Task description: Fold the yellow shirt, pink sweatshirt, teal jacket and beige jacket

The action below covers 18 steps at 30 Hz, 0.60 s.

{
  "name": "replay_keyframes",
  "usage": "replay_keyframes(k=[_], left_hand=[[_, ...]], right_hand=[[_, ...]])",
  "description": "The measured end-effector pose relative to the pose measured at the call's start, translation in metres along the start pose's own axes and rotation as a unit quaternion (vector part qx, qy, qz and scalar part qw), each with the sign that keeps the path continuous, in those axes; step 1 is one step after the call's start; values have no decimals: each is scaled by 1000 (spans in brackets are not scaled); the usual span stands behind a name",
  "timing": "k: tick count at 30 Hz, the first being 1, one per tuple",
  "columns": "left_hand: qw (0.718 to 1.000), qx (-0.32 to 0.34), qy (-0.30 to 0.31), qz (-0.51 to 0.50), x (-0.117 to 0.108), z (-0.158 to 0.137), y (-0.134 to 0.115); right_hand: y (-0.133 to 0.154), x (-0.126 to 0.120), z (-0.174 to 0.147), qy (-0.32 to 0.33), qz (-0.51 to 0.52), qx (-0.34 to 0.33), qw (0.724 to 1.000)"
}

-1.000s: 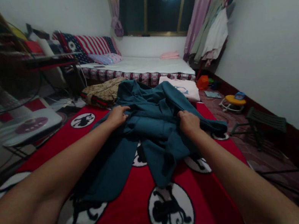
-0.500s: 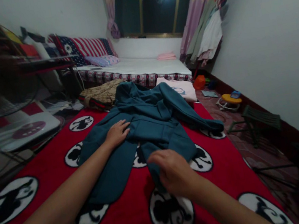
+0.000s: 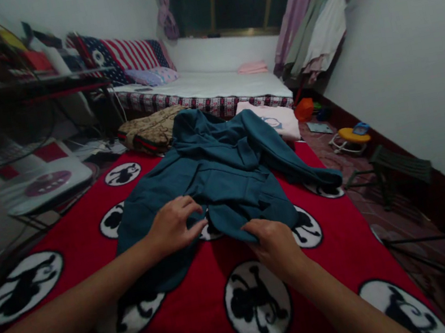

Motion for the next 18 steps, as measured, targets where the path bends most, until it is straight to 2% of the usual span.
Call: replay_keyframes(k=[2,4,6,9,12,18], left_hand=[[998,-11,63,17,-3,-30,-19],[993,-43,103,44,-4,-53,-27],[987,-73,130,66,-2,-67,-27],[982,-92,157,58,3,-72,-17],[984,-101,146,-11,-2,-71,-4],[984,-103,76,-124,-24,-70,3]], right_hand=[[0,1,0,-19,71,6,997],[3,6,-1,-20,100,-6,995],[7,11,-1,-13,103,-28,994],[14,14,-1,-11,95,-49,994],[21,4,-4,-51,108,-64,991],[26,-36,-9,-198,180,-64,961]])
Point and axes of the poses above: each hand's wrist, its own z-axis towards the middle knuckle, its own x-axis out of the palm, y = z × x, the point moved 7 cm from there along z, towards the middle knuckle, and after that the axes turned 11 degrees about z, right-handed, at the moved point
